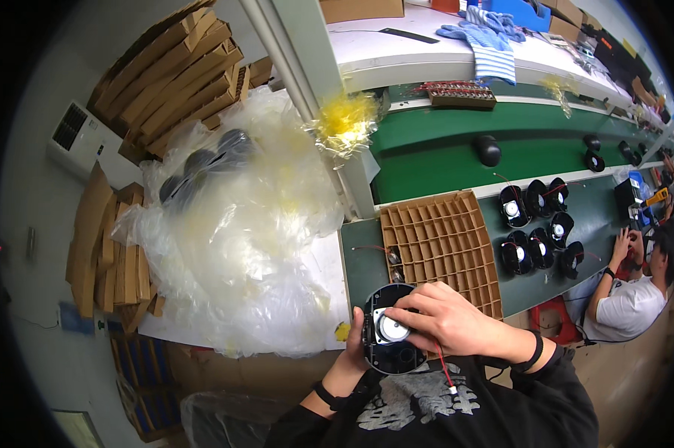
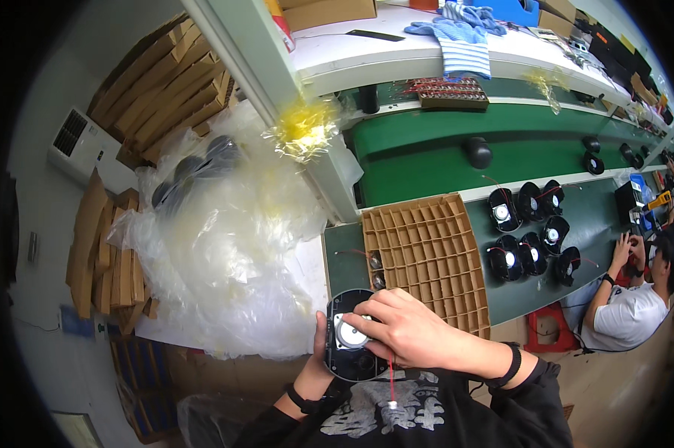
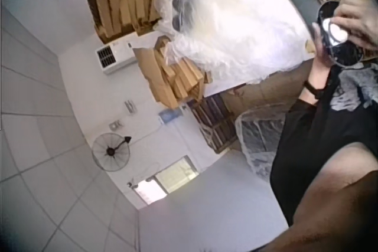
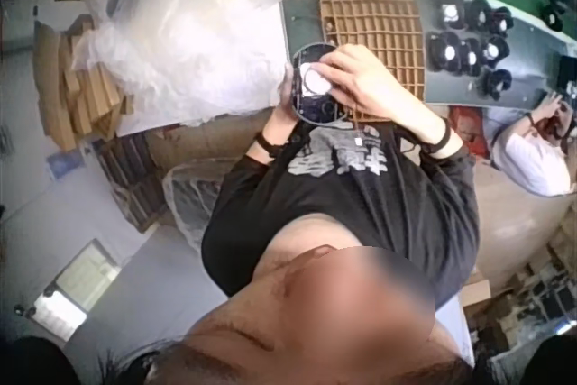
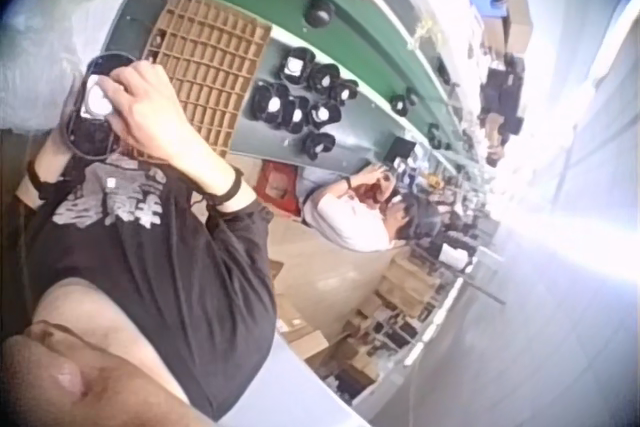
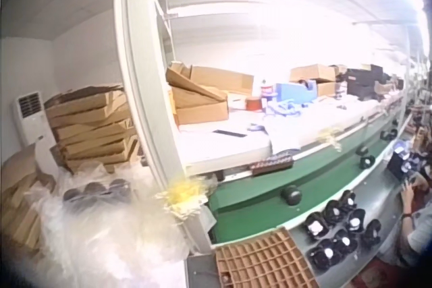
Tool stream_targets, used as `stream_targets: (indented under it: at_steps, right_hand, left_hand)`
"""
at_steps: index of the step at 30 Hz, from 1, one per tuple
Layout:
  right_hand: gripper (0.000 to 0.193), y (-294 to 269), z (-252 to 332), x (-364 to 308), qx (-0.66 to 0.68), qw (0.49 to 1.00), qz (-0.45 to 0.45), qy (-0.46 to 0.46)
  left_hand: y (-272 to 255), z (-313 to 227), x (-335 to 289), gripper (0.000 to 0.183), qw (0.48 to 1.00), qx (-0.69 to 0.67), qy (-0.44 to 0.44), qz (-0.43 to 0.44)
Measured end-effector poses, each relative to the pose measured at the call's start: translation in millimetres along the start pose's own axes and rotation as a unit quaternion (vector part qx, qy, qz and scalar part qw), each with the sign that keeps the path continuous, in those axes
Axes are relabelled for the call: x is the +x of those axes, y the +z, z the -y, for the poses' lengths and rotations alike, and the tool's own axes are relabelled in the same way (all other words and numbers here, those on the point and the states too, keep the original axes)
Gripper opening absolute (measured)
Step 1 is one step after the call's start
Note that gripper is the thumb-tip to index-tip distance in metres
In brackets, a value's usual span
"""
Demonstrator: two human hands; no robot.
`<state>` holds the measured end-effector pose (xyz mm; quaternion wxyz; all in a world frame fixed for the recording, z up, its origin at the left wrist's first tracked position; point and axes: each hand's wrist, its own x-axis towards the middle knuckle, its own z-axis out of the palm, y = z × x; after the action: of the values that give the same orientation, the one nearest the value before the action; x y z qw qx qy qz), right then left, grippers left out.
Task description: Manually assemble internal components into a black spherical housing unit on a factory production line.
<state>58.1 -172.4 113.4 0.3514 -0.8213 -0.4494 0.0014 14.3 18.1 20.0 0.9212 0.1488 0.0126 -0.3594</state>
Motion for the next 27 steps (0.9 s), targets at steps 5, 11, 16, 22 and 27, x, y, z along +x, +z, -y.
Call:
stream_targets:
  at_steps: [5, 11, 16, 22, 27]
  right_hand:
    - [0.047, 3.3, 5.4, 7.5, 0.005, 0.998, 0.065, 0.019]
    - [0.044, 5.6, 12.3, 21.1, -0.067, 0.993, 0.092, 0.022]
    - [0.046, 8.6, 12.0, 21.9, -0.075, 0.992, 0.100, 0.012]
    - [0.045, 9.2, 12.3, 21.7, -0.020, 0.999, 0.026, 0.019]
    - [0.043, 9.3, 10.3, 21.7, -0.066, 0.995, 0.074, 0.030]
  left_hand:
    - [-18.4, 3.4, -6.8, 0.089, 0.997, 0.061, 0.031, -0.033]
    - [-20.2, 3.9, -10.4, 0.089, 0.992, 0.092, 0.031, -0.082]
    - [-29.4, 4.5, -11.6, 0.083, 0.999, 0.038, 0.039, -0.002]
    - [-21.3, 0.8, -7.4, 0.094, 0.993, 0.097, 0.044, -0.044]
    - [-21.8, -1.5, -6.2, 0.093, 0.993, 0.104, 0.031, -0.040]
